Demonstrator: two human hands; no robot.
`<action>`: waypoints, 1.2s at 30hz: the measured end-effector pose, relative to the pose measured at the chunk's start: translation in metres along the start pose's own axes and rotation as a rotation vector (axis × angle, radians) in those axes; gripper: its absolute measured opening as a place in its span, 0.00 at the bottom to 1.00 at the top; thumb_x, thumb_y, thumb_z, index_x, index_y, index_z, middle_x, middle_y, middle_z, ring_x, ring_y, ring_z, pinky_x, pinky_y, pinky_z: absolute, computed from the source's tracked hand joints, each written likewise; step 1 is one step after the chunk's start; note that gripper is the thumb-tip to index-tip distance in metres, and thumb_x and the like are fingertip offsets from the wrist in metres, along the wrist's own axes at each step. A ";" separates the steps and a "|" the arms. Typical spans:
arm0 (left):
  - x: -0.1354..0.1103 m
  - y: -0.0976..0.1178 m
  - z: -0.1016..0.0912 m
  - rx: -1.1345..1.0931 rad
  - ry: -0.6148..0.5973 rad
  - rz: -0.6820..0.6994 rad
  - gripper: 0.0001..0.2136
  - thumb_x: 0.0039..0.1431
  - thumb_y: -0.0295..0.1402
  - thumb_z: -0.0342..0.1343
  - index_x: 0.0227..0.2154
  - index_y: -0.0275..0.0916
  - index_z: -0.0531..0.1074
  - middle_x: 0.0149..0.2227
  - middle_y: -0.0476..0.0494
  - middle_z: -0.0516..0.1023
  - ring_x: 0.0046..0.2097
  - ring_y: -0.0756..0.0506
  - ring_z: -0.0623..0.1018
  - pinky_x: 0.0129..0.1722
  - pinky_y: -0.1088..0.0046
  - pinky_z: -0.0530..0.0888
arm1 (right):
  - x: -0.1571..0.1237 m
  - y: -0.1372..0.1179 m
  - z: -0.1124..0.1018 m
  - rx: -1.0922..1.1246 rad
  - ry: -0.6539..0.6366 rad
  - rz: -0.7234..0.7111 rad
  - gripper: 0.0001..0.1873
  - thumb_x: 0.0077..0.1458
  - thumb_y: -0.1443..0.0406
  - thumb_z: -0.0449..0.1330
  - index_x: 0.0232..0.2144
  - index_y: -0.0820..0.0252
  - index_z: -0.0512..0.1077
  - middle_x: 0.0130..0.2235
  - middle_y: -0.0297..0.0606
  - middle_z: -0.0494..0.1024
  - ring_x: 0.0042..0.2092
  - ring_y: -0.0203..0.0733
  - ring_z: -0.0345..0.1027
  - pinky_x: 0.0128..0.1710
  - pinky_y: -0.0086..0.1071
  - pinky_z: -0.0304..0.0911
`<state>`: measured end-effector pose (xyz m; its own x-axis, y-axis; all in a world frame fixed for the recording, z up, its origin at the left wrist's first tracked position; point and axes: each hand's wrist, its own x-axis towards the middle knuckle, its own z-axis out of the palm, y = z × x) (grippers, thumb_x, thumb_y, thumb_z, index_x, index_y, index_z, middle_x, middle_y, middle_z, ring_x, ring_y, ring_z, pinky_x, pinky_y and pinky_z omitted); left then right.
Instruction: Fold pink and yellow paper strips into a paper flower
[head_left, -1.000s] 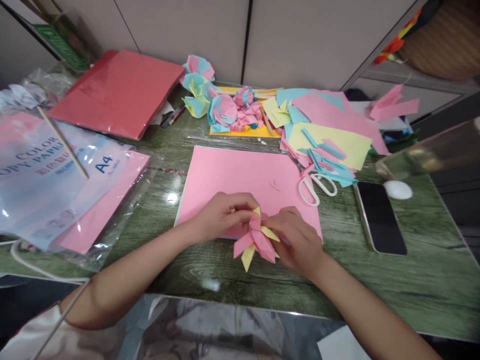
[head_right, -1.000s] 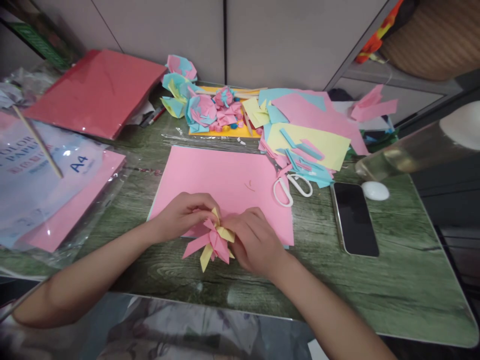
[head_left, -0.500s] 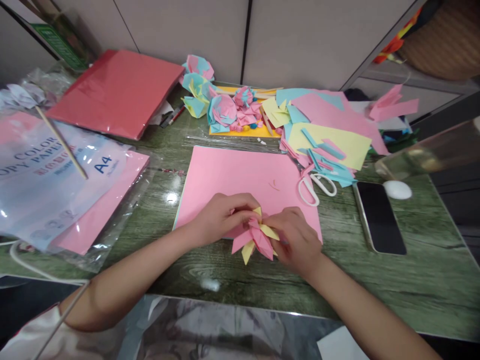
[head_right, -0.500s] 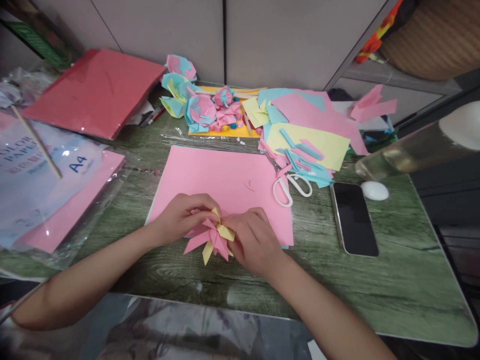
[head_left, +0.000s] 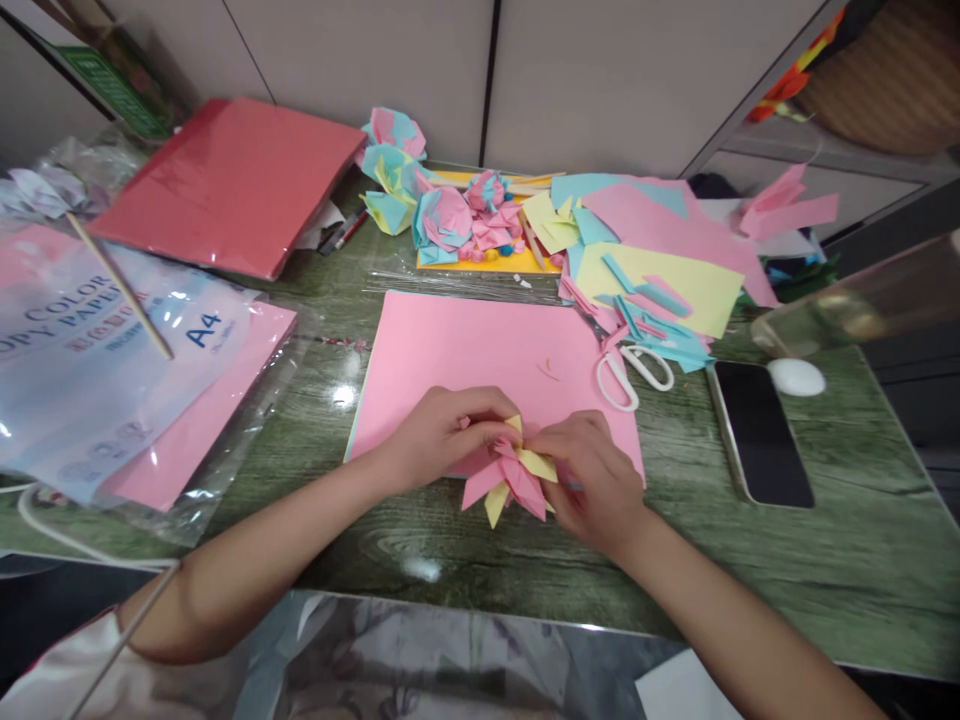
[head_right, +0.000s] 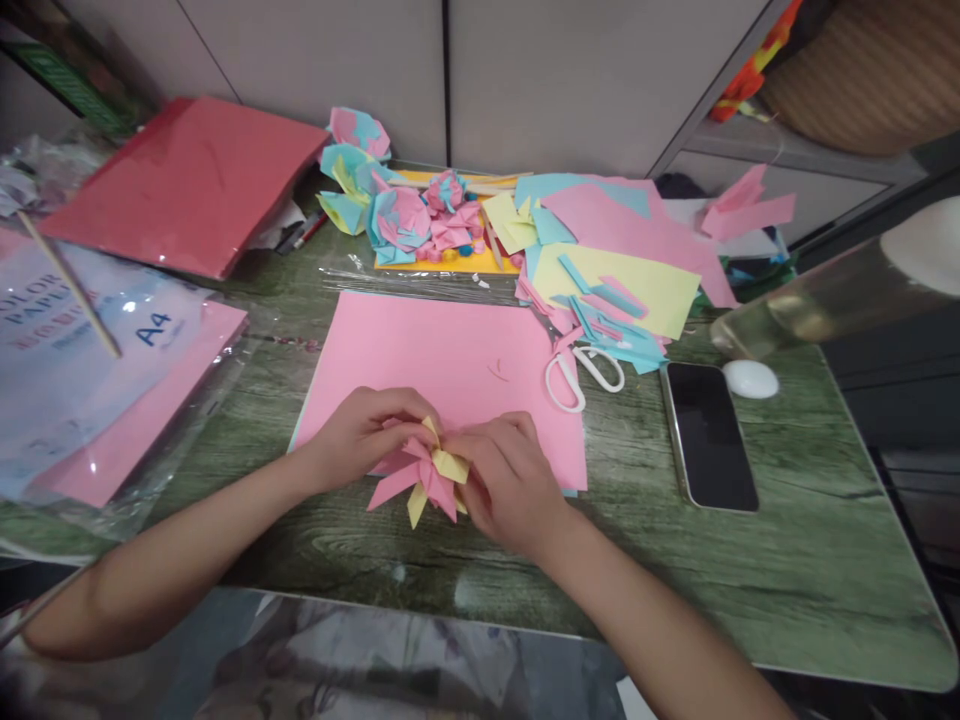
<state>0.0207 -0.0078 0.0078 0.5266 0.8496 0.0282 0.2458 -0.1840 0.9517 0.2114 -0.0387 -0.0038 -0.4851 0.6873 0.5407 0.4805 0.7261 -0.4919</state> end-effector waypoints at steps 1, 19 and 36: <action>0.000 0.000 0.000 0.009 -0.002 0.000 0.05 0.55 0.29 0.51 0.28 0.37 0.71 0.29 0.52 0.75 0.31 0.55 0.73 0.32 0.82 0.67 | 0.000 0.000 0.000 -0.015 0.003 -0.006 0.10 0.51 0.73 0.53 0.37 0.60 0.64 0.32 0.38 0.74 0.33 0.37 0.66 0.35 0.35 0.57; 0.000 -0.004 0.003 -0.072 -0.018 -0.009 0.05 0.55 0.29 0.51 0.27 0.36 0.71 0.28 0.51 0.74 0.31 0.55 0.72 0.32 0.81 0.67 | -0.002 0.002 0.000 0.037 -0.066 -0.029 0.11 0.50 0.71 0.51 0.39 0.60 0.62 0.33 0.39 0.72 0.35 0.40 0.64 0.35 0.37 0.56; 0.001 -0.002 0.003 -0.101 -0.023 -0.011 0.04 0.55 0.29 0.52 0.28 0.36 0.71 0.29 0.50 0.73 0.32 0.54 0.72 0.33 0.80 0.67 | -0.001 0.005 0.000 0.010 -0.089 0.001 0.08 0.51 0.71 0.51 0.35 0.60 0.62 0.31 0.36 0.70 0.33 0.38 0.62 0.35 0.36 0.51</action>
<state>0.0233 -0.0084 0.0052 0.5434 0.8394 0.0115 0.1687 -0.1226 0.9780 0.2138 -0.0358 -0.0064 -0.5483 0.6865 0.4776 0.4735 0.7256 -0.4993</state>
